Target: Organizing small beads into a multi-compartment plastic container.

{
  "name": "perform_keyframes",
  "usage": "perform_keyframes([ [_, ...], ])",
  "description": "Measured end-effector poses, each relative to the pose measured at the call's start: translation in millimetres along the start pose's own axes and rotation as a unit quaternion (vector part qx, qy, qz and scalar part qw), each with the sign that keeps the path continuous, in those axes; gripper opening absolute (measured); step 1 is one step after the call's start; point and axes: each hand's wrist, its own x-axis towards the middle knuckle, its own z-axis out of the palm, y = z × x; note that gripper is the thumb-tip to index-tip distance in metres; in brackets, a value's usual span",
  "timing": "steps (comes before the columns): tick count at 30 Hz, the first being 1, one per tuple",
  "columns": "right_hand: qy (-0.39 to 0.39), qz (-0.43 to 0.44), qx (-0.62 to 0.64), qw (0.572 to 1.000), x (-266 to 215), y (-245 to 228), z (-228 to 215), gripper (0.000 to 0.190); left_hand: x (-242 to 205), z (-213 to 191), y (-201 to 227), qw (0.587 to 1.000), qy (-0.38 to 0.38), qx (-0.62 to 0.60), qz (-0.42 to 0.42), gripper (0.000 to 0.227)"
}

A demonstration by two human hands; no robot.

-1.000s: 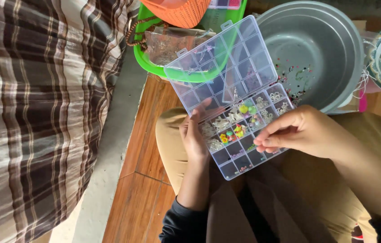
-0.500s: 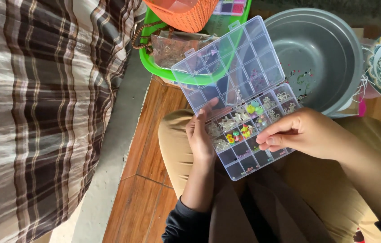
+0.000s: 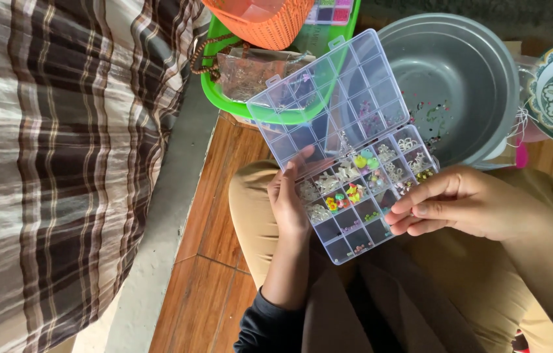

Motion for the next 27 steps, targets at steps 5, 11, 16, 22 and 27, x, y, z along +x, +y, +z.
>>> perform_keyframes([
  [5, 0.02, -0.007, -0.038, 0.999, -4, -4, 27, 0.027, -3, 9, 5, 1.0, -0.015, 0.005, -0.019, 0.04],
  [11, 0.05, -0.069, -0.301, 0.95, -7, -5, 94, 0.027, -3, 17, 0, 0.999, -0.015, 0.023, -0.039, 0.042],
  [16, 0.075, -0.09, -0.411, 0.904, -12, -11, 104, 0.037, -2, 14, -3, 1.0, -0.009, 0.001, -0.011, 0.036],
  [22, -0.004, -0.011, 0.025, 1.0, -11, 9, 74, 0.025, -4, 14, 8, 0.999, -0.006, -0.002, -0.039, 0.043],
  [27, -0.021, 0.013, 0.167, 0.986, -16, 34, 56, 0.026, -6, 13, 13, 1.0, -0.008, 0.001, -0.023, 0.041],
])
